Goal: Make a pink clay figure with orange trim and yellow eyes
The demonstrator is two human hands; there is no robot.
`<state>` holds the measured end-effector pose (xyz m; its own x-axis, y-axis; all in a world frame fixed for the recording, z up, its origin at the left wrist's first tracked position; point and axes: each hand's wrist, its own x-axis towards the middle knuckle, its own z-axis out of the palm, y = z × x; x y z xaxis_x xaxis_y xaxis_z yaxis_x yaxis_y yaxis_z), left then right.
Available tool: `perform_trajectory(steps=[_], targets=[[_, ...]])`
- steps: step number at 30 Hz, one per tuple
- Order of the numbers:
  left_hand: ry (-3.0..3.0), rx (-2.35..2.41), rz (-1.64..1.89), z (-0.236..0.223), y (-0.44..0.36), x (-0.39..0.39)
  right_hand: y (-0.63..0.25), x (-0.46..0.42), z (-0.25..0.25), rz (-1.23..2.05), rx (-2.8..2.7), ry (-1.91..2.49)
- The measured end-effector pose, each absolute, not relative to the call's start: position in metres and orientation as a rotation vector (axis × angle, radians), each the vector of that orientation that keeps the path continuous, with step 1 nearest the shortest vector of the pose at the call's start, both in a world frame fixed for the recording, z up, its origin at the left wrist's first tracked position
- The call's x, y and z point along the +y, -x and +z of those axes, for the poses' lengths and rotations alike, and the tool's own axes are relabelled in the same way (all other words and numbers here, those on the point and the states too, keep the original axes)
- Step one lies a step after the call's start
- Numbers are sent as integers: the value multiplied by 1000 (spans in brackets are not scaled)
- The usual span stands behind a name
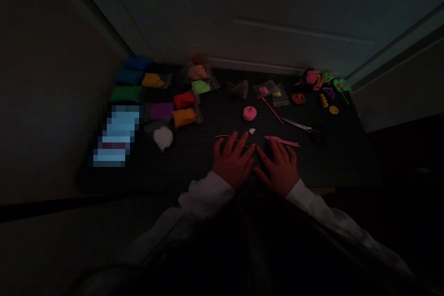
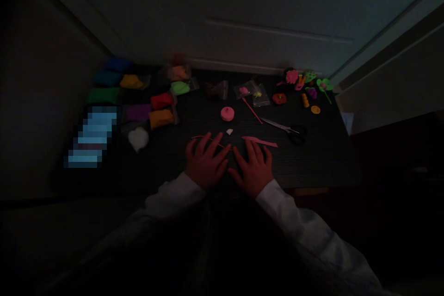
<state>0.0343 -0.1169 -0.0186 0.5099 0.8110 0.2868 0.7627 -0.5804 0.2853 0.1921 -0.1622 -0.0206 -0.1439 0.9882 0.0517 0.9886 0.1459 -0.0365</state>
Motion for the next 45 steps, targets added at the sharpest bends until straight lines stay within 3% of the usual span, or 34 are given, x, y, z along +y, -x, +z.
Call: perform_trajectory(steps=[11, 21, 33, 45], targets=[[-2606, 1409, 504, -21, -38, -116, -188, -159, -18, 33, -2301, 1985], [-2457, 1807, 534, -24, 2, -86, -210, -146, -17, 53, -2269, 1811], [-2638, 1412, 402, -25, 35, -43, -207, -127, -18, 118, -2207, 1703], [-2622, 1190, 745, -38, 31, -28, -206, -143, -16, 178, -2311, 1590]])
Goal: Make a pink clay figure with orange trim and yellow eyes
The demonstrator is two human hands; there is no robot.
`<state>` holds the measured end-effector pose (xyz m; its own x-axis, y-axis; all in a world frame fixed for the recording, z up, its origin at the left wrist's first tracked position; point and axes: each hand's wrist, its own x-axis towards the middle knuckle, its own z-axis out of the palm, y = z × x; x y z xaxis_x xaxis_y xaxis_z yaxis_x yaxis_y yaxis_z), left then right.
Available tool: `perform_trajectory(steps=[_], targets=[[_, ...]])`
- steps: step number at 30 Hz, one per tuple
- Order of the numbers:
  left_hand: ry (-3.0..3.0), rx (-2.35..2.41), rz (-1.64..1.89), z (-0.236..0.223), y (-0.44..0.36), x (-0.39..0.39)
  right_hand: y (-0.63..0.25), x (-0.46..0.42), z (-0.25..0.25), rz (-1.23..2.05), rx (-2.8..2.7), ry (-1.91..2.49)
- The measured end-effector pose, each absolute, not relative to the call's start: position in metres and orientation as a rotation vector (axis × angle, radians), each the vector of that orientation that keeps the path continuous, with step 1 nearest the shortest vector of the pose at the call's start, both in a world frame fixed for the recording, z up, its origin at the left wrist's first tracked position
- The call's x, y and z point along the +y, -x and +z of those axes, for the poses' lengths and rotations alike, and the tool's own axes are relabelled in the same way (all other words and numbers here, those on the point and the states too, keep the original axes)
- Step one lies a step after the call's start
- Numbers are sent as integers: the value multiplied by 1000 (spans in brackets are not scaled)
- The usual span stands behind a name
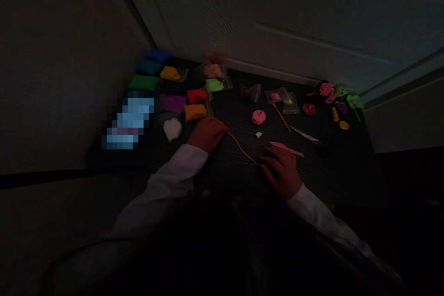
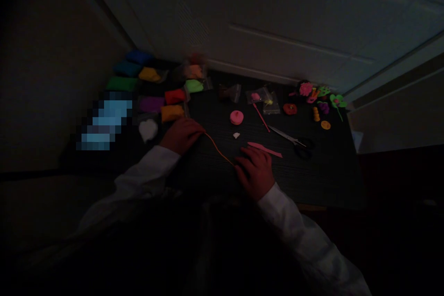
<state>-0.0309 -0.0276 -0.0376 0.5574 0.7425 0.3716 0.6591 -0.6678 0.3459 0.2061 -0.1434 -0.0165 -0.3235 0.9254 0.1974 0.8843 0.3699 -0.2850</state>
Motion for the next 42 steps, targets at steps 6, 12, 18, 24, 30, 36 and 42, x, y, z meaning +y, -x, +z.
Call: perform_trajectory(steps=[6, 12, 18, 24, 30, 36, 42], targets=[[-2569, 1200, 816, -43, 29, -27, -207, -134, -10, 96, -2675, 1507], [-2516, 1223, 841, -41, 28, -29, -204, -129, -9, 68, -2811, 1408], [-2481, 1245, 834, -41, 28, -29, -199, -133, -10, 92, -2849, 1391], [-2483, 1224, 855, -40, 29, -32, -197, -132, -9, 77, -2810, 1470], [-2365, 1415, 978, -38, 32, -36, -195, -135, -11, 104, -2848, 1404], [-2257, 1567, 1137, -39, 35, -36, -195, -133, -10, 76, -2835, 1431], [-2237, 1582, 1180, -36, 34, -37, -195, -132, -9, 65, -2794, 1493]])
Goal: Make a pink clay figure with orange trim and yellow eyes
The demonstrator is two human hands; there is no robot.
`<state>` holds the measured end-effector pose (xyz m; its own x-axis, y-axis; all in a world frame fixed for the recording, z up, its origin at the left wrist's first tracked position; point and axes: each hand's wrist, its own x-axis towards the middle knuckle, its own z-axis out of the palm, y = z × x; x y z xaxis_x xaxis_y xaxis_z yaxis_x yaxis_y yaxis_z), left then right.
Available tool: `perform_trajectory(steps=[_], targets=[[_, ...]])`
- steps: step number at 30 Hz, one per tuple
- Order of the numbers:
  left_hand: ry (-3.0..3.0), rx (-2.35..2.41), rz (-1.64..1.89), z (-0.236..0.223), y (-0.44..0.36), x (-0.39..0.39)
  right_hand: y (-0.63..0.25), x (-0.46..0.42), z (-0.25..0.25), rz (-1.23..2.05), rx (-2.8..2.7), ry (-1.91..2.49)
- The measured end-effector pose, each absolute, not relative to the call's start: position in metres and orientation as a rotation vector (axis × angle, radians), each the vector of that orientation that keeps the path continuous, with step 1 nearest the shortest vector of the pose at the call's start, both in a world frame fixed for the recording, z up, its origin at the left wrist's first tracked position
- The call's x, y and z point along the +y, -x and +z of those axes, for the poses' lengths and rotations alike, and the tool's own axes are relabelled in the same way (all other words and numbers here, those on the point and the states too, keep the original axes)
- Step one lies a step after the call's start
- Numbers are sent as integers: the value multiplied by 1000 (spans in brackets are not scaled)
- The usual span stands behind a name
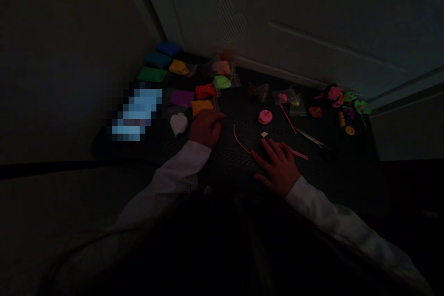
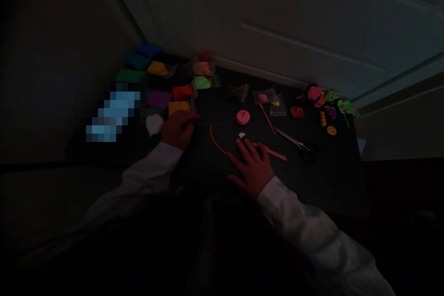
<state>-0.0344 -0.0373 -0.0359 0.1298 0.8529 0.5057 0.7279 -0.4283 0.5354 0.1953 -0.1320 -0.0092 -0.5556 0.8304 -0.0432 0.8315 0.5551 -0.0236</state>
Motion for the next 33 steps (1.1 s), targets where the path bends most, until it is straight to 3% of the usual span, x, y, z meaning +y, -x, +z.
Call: perform_trajectory(steps=[33], targets=[[-2242, 1514, 1393, -38, 36, -35, -192, -133, -11, -109, 2742, -1453]])
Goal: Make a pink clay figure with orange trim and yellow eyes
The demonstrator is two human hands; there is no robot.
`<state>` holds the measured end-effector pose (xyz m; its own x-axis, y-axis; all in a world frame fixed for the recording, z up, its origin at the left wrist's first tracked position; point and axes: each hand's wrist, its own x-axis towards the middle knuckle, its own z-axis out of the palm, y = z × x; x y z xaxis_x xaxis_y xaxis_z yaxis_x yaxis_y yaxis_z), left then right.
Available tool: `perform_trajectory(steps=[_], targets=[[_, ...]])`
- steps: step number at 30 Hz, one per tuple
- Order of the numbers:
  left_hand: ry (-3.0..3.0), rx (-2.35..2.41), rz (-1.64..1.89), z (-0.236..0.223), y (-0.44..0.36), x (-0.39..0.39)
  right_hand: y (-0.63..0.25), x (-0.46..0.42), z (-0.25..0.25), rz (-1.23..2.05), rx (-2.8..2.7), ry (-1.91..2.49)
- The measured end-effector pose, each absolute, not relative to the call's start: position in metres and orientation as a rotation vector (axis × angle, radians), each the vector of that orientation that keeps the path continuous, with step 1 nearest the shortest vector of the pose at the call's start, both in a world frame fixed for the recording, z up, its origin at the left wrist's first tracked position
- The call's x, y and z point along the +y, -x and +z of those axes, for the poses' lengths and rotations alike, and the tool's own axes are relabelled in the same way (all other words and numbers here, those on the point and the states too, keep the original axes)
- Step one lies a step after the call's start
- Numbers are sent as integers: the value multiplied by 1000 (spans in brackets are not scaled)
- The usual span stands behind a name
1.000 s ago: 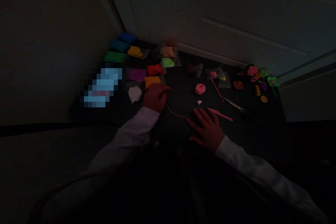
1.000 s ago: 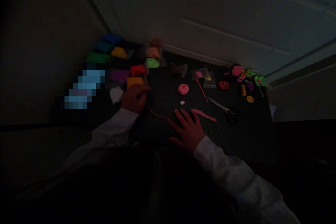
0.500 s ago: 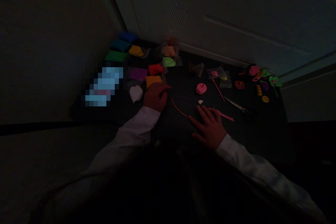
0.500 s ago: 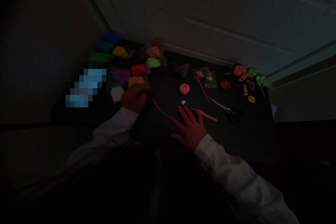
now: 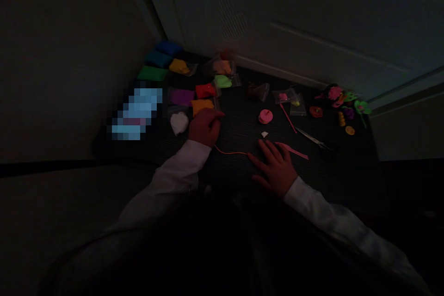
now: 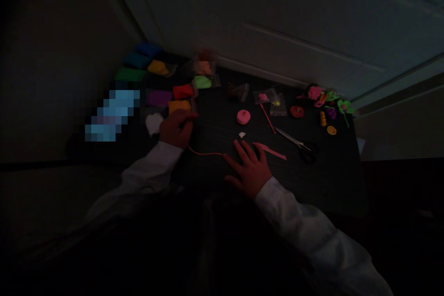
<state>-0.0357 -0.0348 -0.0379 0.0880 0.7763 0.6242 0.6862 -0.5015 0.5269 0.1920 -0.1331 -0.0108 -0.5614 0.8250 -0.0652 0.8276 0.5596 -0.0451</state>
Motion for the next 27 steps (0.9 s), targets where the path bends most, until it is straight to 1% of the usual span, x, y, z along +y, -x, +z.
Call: perform_trajectory(steps=[6, 12, 18, 27], targets=[[-2225, 1572, 1404, -36, 39, -36, -199, -127, -8, -58, 2704, -1587], [-2218, 1582, 1419, -37, 43, -38, -200, -131, -7, -38, 2700, -1558], [-2215, 1589, 1363, -37, 42, -38, -190, -140, -11, -61, 2684, -1560], [-2222, 1561, 1386, -38, 43, -38, -184, -143, -13, -104, 2662, -1576]])
